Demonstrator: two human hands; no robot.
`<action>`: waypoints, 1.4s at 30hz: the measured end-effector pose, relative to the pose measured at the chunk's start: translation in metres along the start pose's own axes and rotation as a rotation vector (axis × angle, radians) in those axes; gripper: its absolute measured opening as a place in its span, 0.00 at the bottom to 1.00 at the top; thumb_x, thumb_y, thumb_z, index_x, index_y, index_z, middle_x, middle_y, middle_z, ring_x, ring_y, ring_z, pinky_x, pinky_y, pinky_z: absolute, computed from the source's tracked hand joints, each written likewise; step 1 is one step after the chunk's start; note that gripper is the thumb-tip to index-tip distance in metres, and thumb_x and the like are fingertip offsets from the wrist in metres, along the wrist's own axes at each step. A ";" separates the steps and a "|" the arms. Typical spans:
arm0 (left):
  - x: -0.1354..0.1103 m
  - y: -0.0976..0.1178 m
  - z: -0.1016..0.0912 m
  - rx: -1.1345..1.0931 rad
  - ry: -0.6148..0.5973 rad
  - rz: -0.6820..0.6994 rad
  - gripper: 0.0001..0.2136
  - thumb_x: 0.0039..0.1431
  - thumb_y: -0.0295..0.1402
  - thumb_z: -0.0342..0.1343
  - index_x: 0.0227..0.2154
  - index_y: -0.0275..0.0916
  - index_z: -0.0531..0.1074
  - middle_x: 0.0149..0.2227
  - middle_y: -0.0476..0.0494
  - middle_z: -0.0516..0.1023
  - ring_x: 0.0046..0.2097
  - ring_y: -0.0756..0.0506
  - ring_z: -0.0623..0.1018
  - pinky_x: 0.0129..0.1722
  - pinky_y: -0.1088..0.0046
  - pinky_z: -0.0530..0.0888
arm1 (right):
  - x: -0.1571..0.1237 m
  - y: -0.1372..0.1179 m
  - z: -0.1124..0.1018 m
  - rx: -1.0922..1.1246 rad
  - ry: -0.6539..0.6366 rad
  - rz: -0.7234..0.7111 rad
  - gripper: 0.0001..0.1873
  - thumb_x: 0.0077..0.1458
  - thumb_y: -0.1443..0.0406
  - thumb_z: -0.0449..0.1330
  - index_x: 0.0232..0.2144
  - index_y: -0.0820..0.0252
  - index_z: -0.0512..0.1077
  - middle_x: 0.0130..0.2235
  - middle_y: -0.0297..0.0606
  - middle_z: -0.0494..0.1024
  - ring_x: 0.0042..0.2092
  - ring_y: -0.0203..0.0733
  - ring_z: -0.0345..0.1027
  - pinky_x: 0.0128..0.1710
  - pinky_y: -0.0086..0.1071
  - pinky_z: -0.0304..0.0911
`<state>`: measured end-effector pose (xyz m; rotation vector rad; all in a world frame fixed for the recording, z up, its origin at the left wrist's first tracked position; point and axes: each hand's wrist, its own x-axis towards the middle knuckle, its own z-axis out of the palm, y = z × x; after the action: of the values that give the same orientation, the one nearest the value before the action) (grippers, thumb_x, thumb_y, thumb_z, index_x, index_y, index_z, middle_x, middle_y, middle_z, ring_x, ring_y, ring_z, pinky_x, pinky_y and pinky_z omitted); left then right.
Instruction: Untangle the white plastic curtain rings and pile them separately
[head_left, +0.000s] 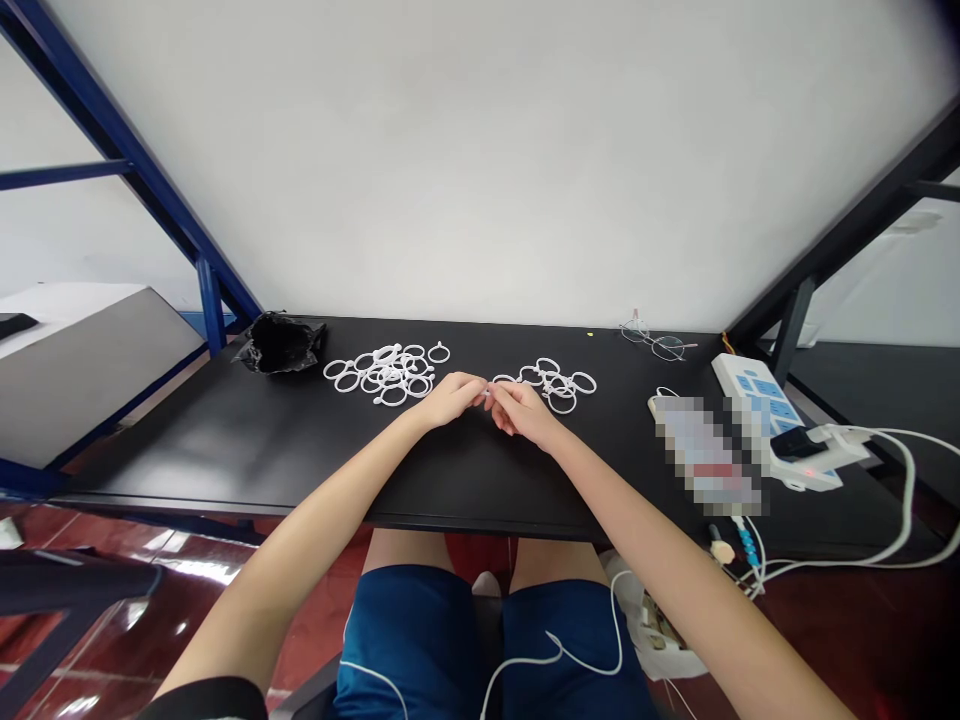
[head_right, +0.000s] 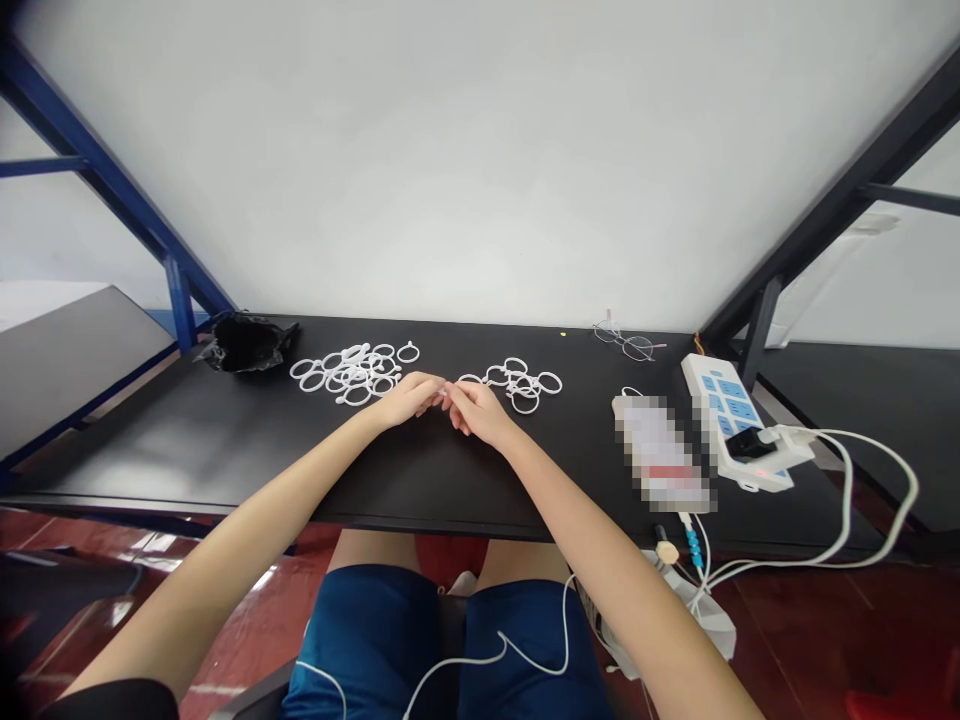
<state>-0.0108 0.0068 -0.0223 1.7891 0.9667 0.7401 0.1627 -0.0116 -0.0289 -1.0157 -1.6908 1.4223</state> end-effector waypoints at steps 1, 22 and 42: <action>0.000 0.001 0.000 0.001 -0.001 0.003 0.14 0.56 0.37 0.43 0.19 0.37 0.63 0.18 0.53 0.59 0.20 0.53 0.59 0.19 0.77 0.60 | 0.000 0.000 0.000 0.002 -0.022 0.007 0.21 0.59 0.50 0.52 0.27 0.60 0.67 0.17 0.28 0.68 0.14 0.28 0.57 0.12 0.21 0.50; -0.002 0.002 0.002 0.114 0.009 0.045 0.13 0.53 0.34 0.43 0.17 0.37 0.62 0.19 0.53 0.59 0.22 0.53 0.60 0.22 0.77 0.60 | 0.000 0.000 0.000 0.011 -0.082 -0.006 0.17 0.58 0.54 0.51 0.24 0.60 0.65 0.15 0.25 0.63 0.15 0.29 0.57 0.13 0.21 0.50; 0.001 -0.002 -0.005 0.040 0.349 0.088 0.09 0.58 0.35 0.48 0.26 0.36 0.67 0.22 0.52 0.67 0.22 0.54 0.66 0.23 0.78 0.64 | -0.003 0.004 -0.007 -0.488 0.399 -0.314 0.03 0.51 0.64 0.60 0.29 0.57 0.69 0.43 0.39 0.77 0.24 0.33 0.64 0.34 0.34 0.65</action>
<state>-0.0144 0.0105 -0.0223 1.7794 1.1401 1.1224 0.1709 -0.0111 -0.0316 -1.1344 -1.8231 0.5673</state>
